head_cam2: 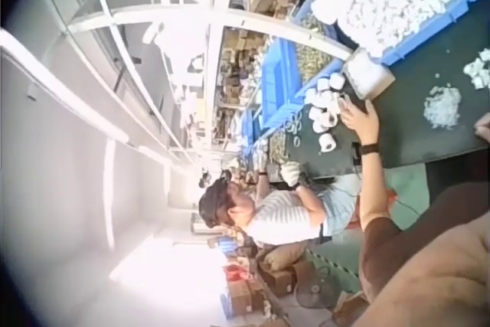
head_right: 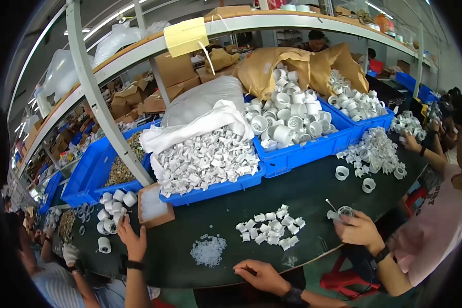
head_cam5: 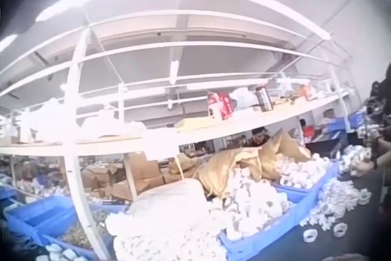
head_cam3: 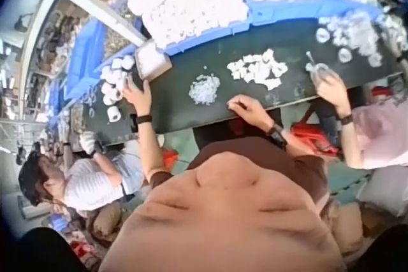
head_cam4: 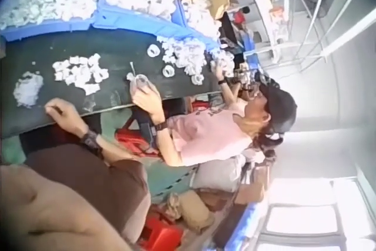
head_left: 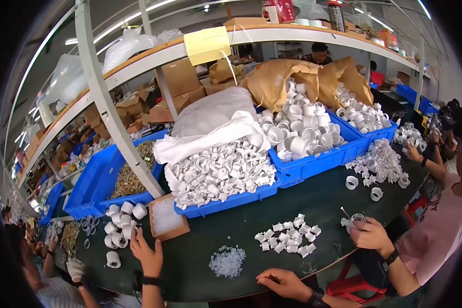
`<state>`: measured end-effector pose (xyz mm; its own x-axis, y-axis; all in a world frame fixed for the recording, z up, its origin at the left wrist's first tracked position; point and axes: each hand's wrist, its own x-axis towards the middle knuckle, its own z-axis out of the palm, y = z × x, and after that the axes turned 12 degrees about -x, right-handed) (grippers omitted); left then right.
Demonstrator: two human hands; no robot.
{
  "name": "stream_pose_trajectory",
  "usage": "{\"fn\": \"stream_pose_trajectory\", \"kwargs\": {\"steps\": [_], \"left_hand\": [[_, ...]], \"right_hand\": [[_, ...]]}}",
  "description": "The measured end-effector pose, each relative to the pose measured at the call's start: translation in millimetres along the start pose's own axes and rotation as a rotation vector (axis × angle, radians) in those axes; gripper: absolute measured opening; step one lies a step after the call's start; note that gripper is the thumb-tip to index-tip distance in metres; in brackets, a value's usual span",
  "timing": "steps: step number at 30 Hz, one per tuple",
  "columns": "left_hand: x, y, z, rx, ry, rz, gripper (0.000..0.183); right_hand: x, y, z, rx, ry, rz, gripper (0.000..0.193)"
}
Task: The person picks up a camera housing and a small white component, then inserts the component into the housing. They then pick up a small white ring, fit it onto the assembly, and place the finished part on the table.
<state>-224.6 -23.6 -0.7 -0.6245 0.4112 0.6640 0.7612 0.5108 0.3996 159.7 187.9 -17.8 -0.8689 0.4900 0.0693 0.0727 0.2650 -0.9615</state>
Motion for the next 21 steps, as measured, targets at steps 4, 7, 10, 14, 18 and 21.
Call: {"fn": "stream_pose_trajectory", "kwargs": {"steps": [4,7,10,14,18,21], "left_hand": [[-55,92,-25,-0.162,-0.193,0.036,0.057],[-88,148,-42,-0.195,-0.24,0.032,0.044],[-121,148,-31,-0.365,-0.317,-0.073,0.052],[-126,155,-24,-0.361,-0.248,-0.078,0.042],[-126,152,-19,-0.351,-0.224,-0.02,0.034],[-127,155,-19,-0.294,-0.239,0.01,0.032]], "right_hand": [[6,-15,-31,-0.263,0.194,-0.247,0.013],[14,-16,-82,-0.744,0.704,-0.346,0.02],[5,-15,-139,-1.153,0.947,-0.054,0.051],[-23,40,-184,-1.397,0.716,0.088,0.077],[-25,14,-175,-1.447,0.909,0.206,0.072],[-36,32,-197,-1.249,0.833,0.36,0.069]]}}
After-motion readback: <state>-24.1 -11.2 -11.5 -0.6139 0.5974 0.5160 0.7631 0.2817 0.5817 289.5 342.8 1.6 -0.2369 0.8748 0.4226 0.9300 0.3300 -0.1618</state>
